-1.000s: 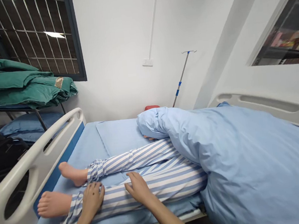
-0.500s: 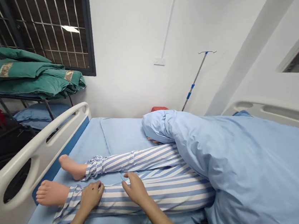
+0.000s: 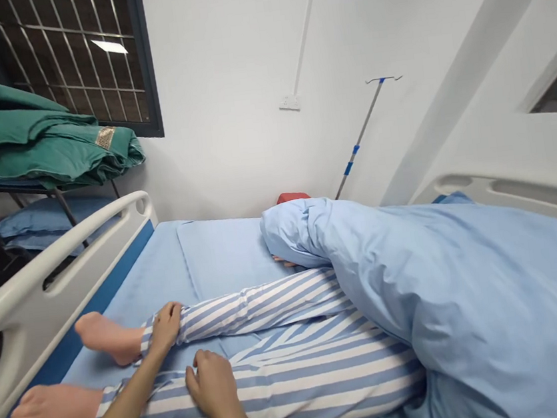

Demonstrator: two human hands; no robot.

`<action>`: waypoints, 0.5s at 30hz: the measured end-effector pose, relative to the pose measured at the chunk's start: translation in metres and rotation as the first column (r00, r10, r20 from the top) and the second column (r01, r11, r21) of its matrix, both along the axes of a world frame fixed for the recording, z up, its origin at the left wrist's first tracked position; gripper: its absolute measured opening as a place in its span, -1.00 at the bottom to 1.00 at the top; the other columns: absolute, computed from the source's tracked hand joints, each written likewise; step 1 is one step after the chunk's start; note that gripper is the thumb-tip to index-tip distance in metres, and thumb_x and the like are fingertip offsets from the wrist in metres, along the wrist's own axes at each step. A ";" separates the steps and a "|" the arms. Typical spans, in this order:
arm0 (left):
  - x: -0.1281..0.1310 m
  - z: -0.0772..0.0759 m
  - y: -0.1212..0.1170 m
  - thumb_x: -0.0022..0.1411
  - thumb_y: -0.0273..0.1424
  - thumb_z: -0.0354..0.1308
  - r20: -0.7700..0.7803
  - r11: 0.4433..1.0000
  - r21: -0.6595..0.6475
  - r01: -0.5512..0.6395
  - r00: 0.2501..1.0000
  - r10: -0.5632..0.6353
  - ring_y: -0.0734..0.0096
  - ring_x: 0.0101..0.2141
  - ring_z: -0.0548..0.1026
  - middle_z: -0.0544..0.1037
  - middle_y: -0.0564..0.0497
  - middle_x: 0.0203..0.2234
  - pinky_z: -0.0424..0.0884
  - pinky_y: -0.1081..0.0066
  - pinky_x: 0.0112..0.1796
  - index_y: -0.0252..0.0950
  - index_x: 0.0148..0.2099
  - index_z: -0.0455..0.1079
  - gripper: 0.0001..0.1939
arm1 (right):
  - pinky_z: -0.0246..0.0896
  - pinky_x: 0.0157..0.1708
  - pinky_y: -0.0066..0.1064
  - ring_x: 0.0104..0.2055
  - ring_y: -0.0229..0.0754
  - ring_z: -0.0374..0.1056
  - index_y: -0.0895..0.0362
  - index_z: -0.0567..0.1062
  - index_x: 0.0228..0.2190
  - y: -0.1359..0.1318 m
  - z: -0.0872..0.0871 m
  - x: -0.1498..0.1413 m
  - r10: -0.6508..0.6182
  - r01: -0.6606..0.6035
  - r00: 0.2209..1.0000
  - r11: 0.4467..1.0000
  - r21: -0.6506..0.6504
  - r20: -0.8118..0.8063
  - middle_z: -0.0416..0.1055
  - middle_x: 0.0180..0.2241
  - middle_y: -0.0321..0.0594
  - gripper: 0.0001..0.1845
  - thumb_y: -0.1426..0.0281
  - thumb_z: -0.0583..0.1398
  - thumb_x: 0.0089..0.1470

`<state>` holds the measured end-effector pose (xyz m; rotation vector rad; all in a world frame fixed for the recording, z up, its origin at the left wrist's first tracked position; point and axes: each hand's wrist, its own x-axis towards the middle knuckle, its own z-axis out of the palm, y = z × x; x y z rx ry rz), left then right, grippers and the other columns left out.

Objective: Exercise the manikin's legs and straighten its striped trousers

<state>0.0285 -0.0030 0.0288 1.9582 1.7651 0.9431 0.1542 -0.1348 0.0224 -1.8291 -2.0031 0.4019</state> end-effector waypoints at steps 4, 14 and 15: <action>-0.021 -0.027 0.005 0.18 -0.35 -0.14 -0.296 0.994 0.111 -0.019 0.954 0.051 0.24 -0.24 0.38 0.46 -0.11 -0.38 0.23 0.31 -0.18 -0.29 -0.37 0.35 -0.74 | -0.06 -0.47 -0.45 -0.40 -0.22 0.35 0.10 0.38 -0.42 0.009 0.004 0.002 0.032 -0.033 0.994 0.999 0.001 -0.106 0.45 -0.47 -0.30 -0.82 0.30 0.04 0.13; -0.020 -0.008 0.008 0.22 -0.30 -0.20 0.123 0.987 0.156 -0.023 0.992 0.004 0.37 -0.41 0.36 0.43 0.02 -0.52 0.26 0.39 -0.31 -0.24 -0.45 0.26 -0.71 | -0.09 -0.45 -0.44 -0.45 -0.25 0.21 0.14 0.28 -0.50 0.126 0.007 -0.037 -0.041 0.128 0.942 0.961 0.244 -0.333 0.33 -0.51 -0.23 -0.62 0.34 -0.18 0.24; -0.013 -0.006 0.010 0.23 -0.26 -0.23 0.252 0.991 0.103 -0.088 0.966 0.060 0.40 -0.47 0.32 0.36 0.06 -0.60 0.24 0.42 -0.37 -0.23 -0.50 0.20 -0.67 | -0.11 -0.46 -0.43 -0.47 -0.25 0.19 0.14 0.27 -0.52 0.133 0.004 -0.039 -0.053 0.140 0.933 0.965 0.223 -0.356 0.31 -0.54 -0.24 -0.62 0.34 -0.18 0.23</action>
